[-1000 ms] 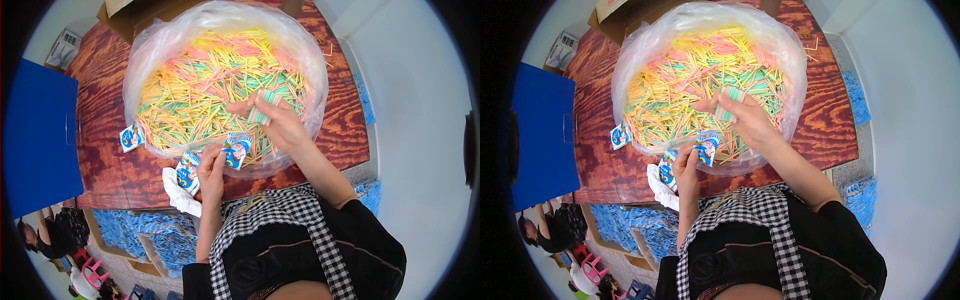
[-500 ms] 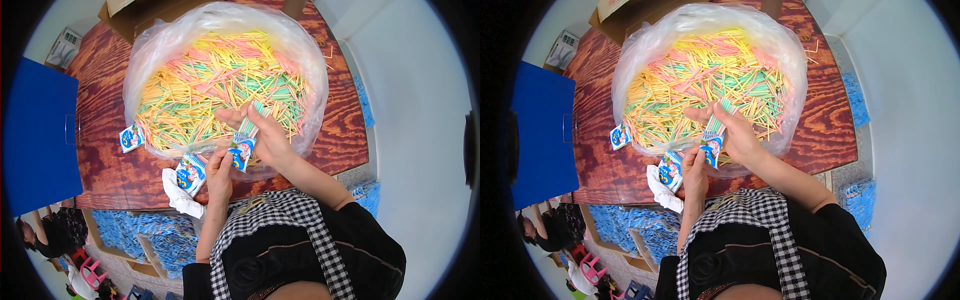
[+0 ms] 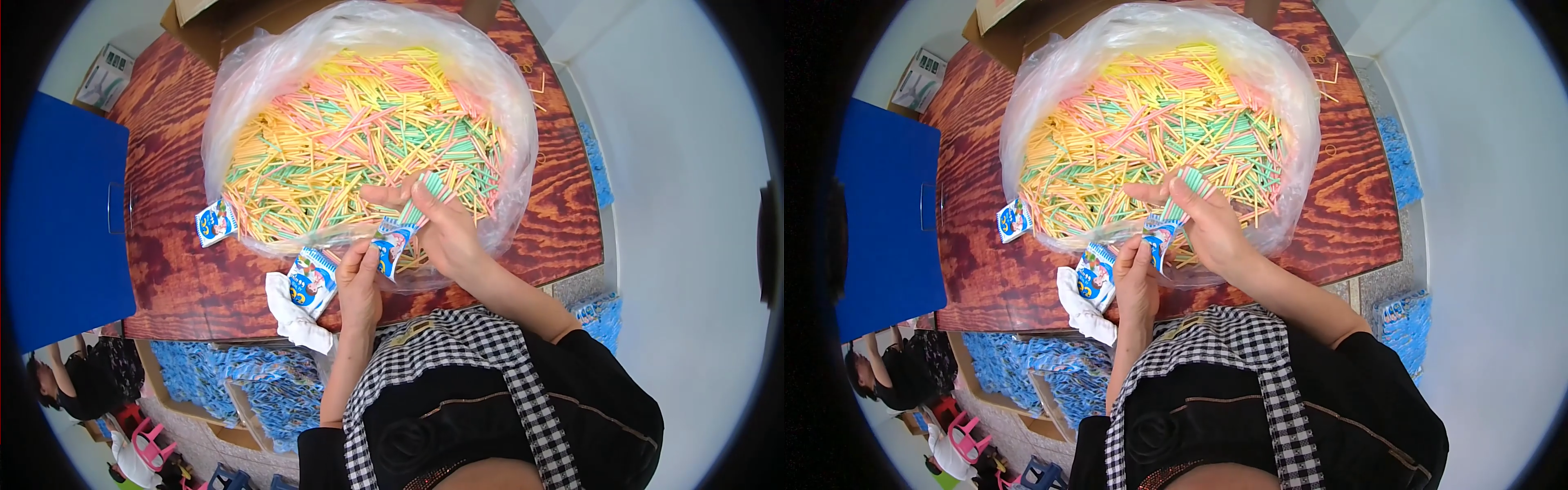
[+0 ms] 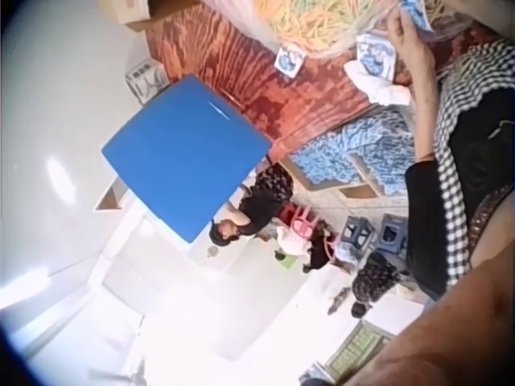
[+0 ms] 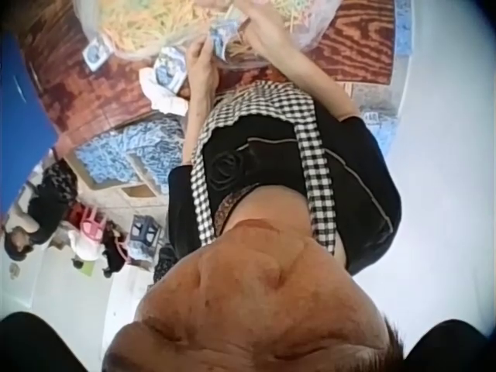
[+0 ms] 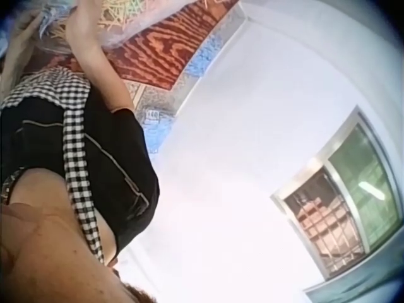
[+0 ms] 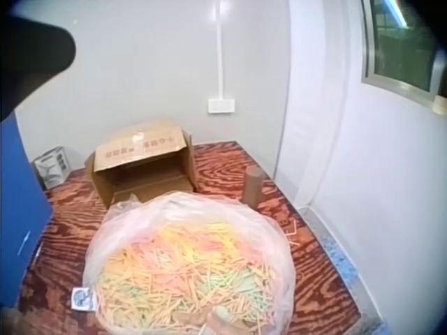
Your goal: Packing small colorful plastic sticks into blue packets at a workbench.
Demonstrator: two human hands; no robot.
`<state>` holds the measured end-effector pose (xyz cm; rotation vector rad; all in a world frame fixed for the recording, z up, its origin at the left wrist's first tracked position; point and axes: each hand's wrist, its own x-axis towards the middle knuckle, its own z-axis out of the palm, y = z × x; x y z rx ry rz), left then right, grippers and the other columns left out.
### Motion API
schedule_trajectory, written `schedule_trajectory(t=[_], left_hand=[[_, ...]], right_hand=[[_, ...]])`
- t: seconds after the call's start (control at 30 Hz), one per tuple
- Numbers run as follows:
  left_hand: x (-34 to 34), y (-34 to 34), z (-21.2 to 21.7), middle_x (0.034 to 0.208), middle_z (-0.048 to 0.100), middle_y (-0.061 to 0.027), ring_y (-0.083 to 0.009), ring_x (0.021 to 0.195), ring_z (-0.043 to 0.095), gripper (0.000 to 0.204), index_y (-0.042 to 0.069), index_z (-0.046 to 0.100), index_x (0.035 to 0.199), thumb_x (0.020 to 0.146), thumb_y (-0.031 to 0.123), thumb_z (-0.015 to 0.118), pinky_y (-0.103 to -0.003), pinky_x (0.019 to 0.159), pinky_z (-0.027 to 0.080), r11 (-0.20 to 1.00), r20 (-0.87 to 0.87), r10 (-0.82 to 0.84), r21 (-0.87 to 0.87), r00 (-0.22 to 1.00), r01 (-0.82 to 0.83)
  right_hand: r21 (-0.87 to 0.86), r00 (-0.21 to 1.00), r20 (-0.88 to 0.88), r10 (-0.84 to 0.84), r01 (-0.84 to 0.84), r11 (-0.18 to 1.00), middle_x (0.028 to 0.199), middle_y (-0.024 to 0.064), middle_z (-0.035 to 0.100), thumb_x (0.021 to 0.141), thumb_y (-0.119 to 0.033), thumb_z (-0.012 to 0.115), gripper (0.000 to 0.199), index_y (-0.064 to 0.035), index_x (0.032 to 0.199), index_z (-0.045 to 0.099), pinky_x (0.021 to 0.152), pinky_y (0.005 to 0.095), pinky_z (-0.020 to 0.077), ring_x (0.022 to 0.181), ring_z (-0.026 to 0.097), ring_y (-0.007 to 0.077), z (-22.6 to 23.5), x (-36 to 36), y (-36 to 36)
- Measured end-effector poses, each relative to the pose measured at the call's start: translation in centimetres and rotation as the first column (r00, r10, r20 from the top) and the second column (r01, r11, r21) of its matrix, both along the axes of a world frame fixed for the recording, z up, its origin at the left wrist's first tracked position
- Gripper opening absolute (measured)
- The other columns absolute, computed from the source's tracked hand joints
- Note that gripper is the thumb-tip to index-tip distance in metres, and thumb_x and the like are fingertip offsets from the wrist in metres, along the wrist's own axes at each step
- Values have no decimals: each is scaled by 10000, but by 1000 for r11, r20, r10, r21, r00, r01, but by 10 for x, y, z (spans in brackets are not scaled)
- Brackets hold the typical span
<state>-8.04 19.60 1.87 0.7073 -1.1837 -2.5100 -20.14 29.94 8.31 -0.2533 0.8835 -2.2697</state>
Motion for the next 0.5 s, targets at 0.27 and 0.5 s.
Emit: schedule_trajectory(t=[0.27,0.5], left_hand=[[-4,-4,21,946,613,-40,-93,844,571,133,-32,630,1011,917,28,558,-225,763,449,911,48,-35,-409,998,52],[-4,-3,16,972,601,-50,-109,887,536,117,-45,624,977,891,-18,550,-226,792,410,885,-76,18,-462,997,-52]], right_hand=[[184,996,14,91,-92,979,1204,261,578,999,-212,446,187,-52,1068,511,980,399,449,1144,565,287,13,0,0],[16,985,-144,100,-99,995,1198,265,582,989,-190,464,159,-53,1055,511,1002,416,427,1203,528,305,12,4,2]])
